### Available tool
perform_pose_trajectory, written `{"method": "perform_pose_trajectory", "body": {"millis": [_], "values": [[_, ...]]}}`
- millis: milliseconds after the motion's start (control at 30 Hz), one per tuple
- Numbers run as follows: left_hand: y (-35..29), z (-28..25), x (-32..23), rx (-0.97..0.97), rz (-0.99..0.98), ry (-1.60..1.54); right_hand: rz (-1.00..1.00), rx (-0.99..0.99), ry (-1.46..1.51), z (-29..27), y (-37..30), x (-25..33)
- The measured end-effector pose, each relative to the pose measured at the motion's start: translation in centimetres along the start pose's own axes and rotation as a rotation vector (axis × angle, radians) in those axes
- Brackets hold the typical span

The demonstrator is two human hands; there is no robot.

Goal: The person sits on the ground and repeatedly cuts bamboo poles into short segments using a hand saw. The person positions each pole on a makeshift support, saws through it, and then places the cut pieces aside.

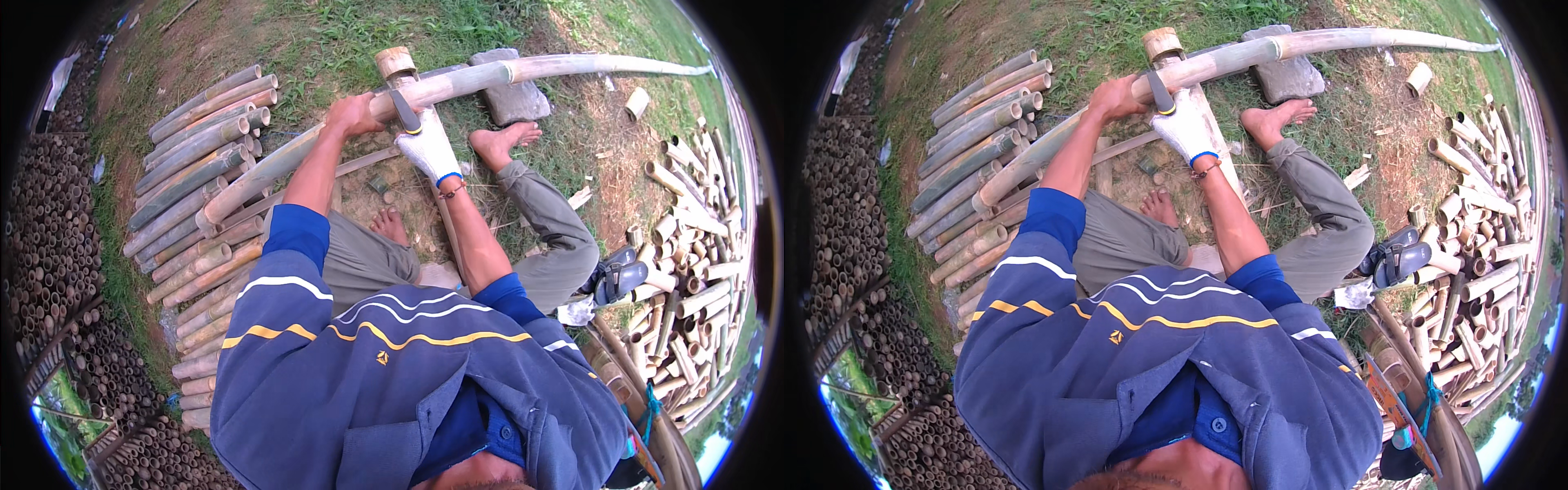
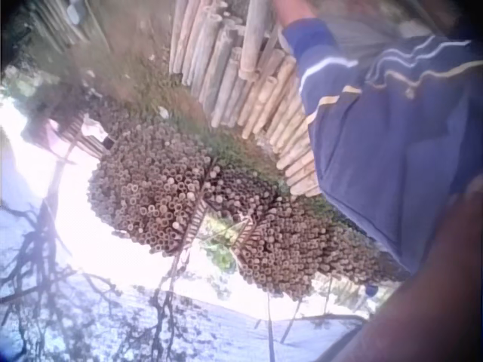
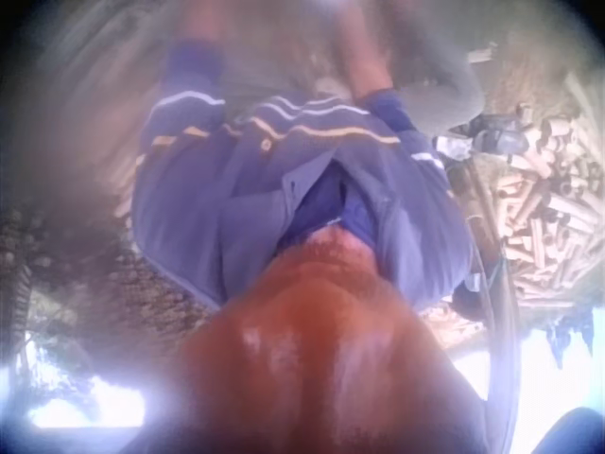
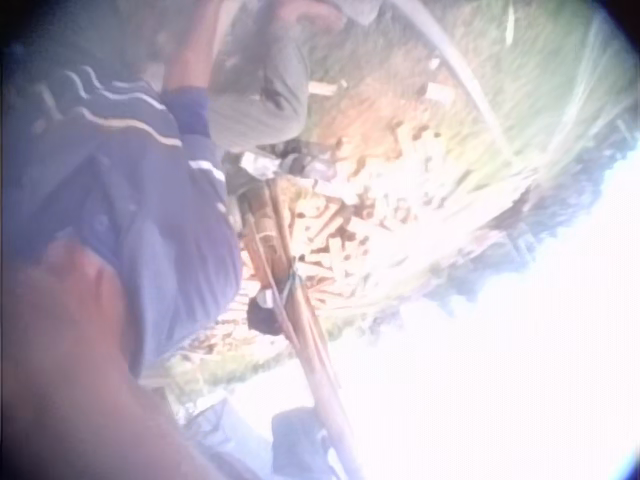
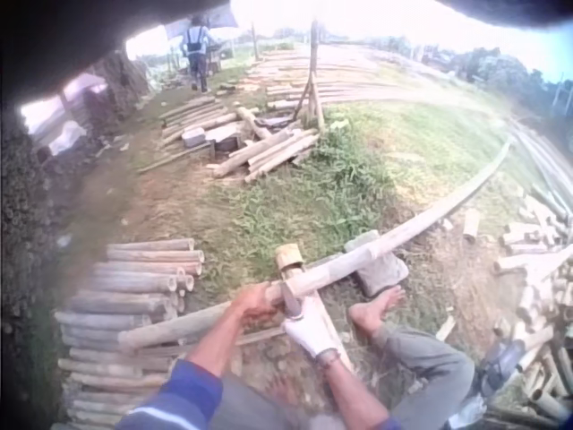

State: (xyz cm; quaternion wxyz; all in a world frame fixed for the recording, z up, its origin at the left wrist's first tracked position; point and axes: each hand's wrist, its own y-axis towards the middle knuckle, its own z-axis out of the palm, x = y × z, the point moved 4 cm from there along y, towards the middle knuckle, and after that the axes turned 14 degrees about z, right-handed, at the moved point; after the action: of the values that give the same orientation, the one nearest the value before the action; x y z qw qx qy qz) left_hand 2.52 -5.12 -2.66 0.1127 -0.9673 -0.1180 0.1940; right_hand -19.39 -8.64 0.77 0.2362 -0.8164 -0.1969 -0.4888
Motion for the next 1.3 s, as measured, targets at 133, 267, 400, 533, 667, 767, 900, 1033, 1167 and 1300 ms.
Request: {"method": "perform_pose_trajectory", "body": {"millis": [133,267,400,533,667,767,900,1033,1167,1300], "values": [[0.0,-0.1,1.3,-0.047,0.012,-0.006,-0.090,-0.041,-0.111,-3.7,-10.9,-4.2],[-0.6,0.8,0.4,-0.008,-0.002,-0.055,0.224,0.093,-0.032,-9.4,-26.1,-6.2],[-1.2,0.9,0.6,0.018,-0.020,-0.059,0.282,0.142,-0.040,-7.1,-20.3,-6.5],[0.6,-0.1,-2.1,-0.003,0.028,-0.022,-0.096,-0.014,0.016,-1.8,-0.9,-4.6],[-0.3,-0.3,-0.4,0.015,0.009,-0.051,0.055,0.017,-0.066,-0.9,-1.0,0.4],[-0.4,0.3,0.8,-0.014,-0.003,-0.012,-0.089,-0.038,-0.102,-3.5,-9.6,-2.1],[-0.3,1.2,0.6,0.041,0.005,-0.064,0.390,0.148,0.010,-9.7,-25.5,-5.6],[-1.5,0.9,0.2,0.006,-0.019,-0.064,0.227,0.131,-0.067,-8.7,-22.5,-5.6],[0.0,0.1,-1.7,-0.025,0.041,-0.067,-0.078,0.031,-0.046,-2.3,-4.2,-6.6],[-0.4,1.1,-0.5,-0.032,0.033,-0.098,-0.215,-0.093,-0.063,0.1,-2.0,-3.1]]}}
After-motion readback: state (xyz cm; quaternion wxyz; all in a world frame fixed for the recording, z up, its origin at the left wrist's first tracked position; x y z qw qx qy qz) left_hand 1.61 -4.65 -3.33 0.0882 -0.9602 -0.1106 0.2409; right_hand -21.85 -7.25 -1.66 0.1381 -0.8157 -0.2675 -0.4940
